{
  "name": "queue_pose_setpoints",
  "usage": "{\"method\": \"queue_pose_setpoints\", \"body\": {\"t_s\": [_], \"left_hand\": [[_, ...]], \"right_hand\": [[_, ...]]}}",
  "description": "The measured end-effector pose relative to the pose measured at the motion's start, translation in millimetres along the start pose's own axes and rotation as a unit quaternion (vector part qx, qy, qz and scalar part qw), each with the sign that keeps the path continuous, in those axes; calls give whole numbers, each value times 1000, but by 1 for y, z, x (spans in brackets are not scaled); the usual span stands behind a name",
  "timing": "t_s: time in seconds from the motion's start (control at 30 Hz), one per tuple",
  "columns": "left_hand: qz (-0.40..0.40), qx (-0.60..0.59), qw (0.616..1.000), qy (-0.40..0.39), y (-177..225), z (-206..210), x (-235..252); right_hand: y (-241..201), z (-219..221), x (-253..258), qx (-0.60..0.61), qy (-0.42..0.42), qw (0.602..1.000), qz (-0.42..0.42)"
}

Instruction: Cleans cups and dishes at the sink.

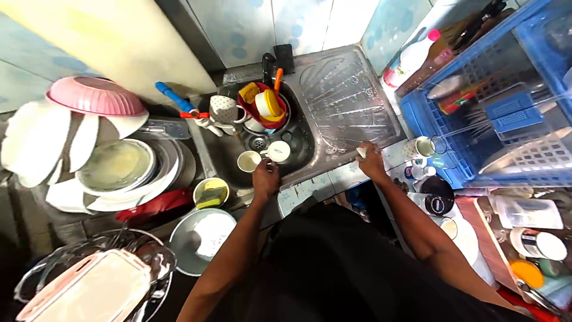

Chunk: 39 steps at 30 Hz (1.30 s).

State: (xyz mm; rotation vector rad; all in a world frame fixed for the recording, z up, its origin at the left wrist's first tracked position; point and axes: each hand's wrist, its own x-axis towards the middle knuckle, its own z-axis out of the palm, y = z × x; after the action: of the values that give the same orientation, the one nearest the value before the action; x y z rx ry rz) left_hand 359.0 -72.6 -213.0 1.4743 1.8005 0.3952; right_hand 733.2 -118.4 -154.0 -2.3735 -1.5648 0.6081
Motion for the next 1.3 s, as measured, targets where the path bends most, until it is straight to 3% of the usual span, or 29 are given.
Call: {"method": "queue_pose_setpoints", "body": {"t_s": [0.77,1.3], "left_hand": [[-10,-77,997,17,0,-3,-8],[-35,-121,992,0,3,-21,-6]], "right_hand": [[-17,15,12,-24,-16,995,-95],[-35,-9,19,-54,-67,994,-68]]}}
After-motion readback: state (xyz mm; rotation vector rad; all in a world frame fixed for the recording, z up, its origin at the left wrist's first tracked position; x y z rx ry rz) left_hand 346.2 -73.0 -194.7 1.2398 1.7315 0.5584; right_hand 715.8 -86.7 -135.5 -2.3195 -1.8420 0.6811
